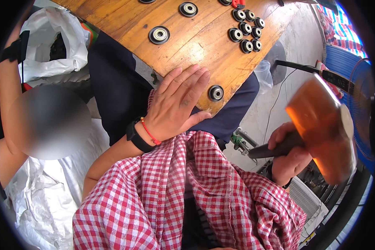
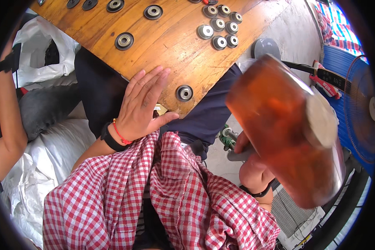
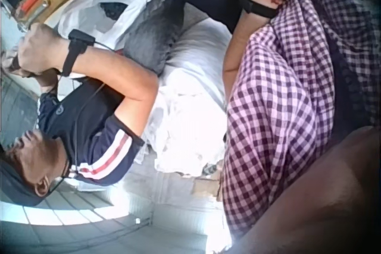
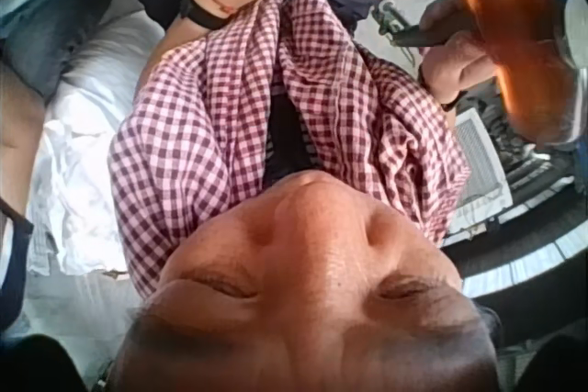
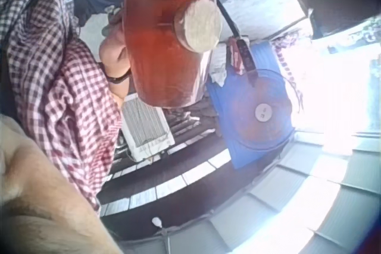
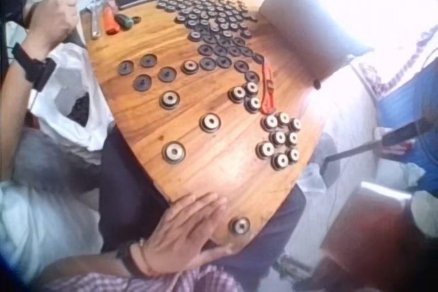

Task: Assembling metal bearings into circular black grommets on a wooden board and using a mallet to secure them.

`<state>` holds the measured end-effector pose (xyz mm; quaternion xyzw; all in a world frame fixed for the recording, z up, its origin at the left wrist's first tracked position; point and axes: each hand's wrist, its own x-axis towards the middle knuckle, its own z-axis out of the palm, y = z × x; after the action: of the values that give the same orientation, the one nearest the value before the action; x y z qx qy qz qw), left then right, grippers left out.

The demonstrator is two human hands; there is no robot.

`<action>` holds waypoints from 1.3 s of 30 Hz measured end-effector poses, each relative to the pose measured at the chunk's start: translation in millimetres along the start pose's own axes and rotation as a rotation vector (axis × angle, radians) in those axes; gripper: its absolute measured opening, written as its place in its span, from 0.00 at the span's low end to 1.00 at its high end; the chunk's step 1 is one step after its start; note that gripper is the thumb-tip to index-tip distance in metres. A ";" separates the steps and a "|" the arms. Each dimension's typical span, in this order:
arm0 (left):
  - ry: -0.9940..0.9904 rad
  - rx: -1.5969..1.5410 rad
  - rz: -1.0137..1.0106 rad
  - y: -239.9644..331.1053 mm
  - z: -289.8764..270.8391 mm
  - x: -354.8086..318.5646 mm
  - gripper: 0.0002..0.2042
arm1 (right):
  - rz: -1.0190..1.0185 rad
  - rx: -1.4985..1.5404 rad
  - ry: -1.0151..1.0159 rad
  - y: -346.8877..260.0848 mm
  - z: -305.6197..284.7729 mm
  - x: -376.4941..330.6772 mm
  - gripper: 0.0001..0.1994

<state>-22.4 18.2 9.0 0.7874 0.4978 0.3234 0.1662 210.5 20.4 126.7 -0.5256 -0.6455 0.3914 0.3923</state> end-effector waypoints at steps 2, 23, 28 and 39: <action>0.016 -0.020 -0.012 3.2 2.3 -0.4 0.41 | 0.110 -0.152 -0.030 21.0 5.7 -13.8 0.30; -0.072 0.244 0.052 -29.1 -30.0 79.5 0.25 | 0.509 0.142 -0.038 62.6 16.0 -12.6 0.19; -0.201 0.263 0.155 -33.1 -25.7 93.3 0.30 | 0.513 0.172 -0.009 63.5 16.0 -6.4 0.19; -0.472 0.184 0.183 -20.3 -42.7 93.2 0.29 | 0.430 0.130 -0.039 46.2 32.9 -14.2 0.16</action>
<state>-37.5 107.8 60.6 0.8946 0.3992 0.0981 0.1753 199.4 9.9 70.3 -0.6171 -0.4992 0.5169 0.3205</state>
